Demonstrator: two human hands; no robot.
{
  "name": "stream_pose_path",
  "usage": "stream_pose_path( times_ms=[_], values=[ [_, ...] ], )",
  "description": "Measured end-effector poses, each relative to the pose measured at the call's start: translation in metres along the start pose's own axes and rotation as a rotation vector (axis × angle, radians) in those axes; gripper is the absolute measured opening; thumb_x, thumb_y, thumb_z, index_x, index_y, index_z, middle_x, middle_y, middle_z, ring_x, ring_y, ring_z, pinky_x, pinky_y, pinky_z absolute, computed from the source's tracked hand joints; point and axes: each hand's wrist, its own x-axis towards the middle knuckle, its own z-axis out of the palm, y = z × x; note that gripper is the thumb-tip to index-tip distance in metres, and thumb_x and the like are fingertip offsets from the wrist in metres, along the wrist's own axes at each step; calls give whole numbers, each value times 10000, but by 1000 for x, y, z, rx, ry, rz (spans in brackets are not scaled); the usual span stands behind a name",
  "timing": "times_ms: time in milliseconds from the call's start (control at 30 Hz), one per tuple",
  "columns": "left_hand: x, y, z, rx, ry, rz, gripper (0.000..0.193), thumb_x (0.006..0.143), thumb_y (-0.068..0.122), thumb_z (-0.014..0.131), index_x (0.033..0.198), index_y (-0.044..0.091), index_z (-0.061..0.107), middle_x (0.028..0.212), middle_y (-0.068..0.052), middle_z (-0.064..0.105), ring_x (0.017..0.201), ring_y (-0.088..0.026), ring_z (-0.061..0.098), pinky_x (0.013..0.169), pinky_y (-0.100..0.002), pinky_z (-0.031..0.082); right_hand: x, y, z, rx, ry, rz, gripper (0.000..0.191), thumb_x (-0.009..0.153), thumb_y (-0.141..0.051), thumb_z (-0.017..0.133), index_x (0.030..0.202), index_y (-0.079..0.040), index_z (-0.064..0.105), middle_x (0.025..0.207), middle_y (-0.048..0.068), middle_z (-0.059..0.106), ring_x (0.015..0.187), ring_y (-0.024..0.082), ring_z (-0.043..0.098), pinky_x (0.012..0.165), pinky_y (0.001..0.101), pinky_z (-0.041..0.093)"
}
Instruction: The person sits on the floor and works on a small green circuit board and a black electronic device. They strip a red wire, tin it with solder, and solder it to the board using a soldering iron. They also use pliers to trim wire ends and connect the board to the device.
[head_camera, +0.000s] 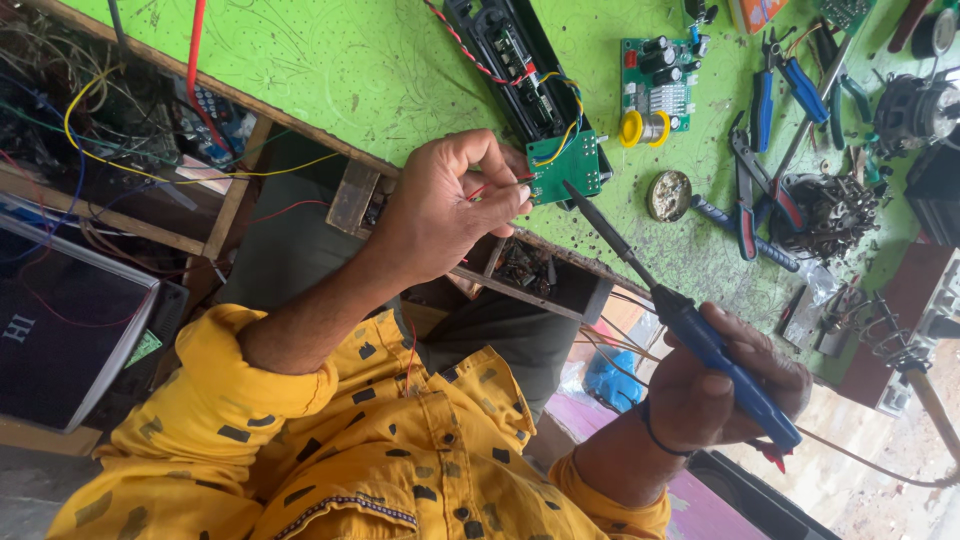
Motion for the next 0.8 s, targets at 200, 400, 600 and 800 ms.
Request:
stream_pose_path(
  times_ms=[200, 400, 600, 800],
  values=[
    [2, -3, -1, -16, 11, -25, 135, 981, 18, 687, 934, 10, 561, 974, -74, 692, 912, -119, 740, 684, -261, 663, 8, -11, -68, -392, 182, -226, 498, 1088, -493, 617, 1159, -17, 489, 1059, 202, 680, 908, 260, 724, 811, 347, 634],
    [0, -6, -2, -9, -10, -3, 119, 1012, 8, 629, 939, 20, 536, 1029, -70, 650, 944, -154, 758, 696, -273, 666, 15, -56, -230, -874, 628, -315, 476, 1114, -457, 586, 1149, 10, 500, 1048, 191, 645, 912, 251, 702, 806, 346, 622],
    [6, -14, -3, 62, 15, 22, 115, 1013, 18, 611, 945, 25, 519, 1000, -72, 645, 916, -161, 775, 654, -265, 670, -24, -46, -301, -890, 720, -206, 461, 1140, -422, 554, 1138, 37, 511, 1038, 180, 609, 917, 243, 680, 801, 345, 609],
    [6, -15, -1, 76, 43, 35, 114, 1004, 12, 616, 936, 29, 525, 996, -75, 666, 882, -159, 775, 626, -269, 666, -33, -38, -293, -793, 689, -237, 451, 1166, -386, 523, 1128, 64, 522, 1027, 169, 574, 922, 234, 659, 796, 343, 597]
  ],
)
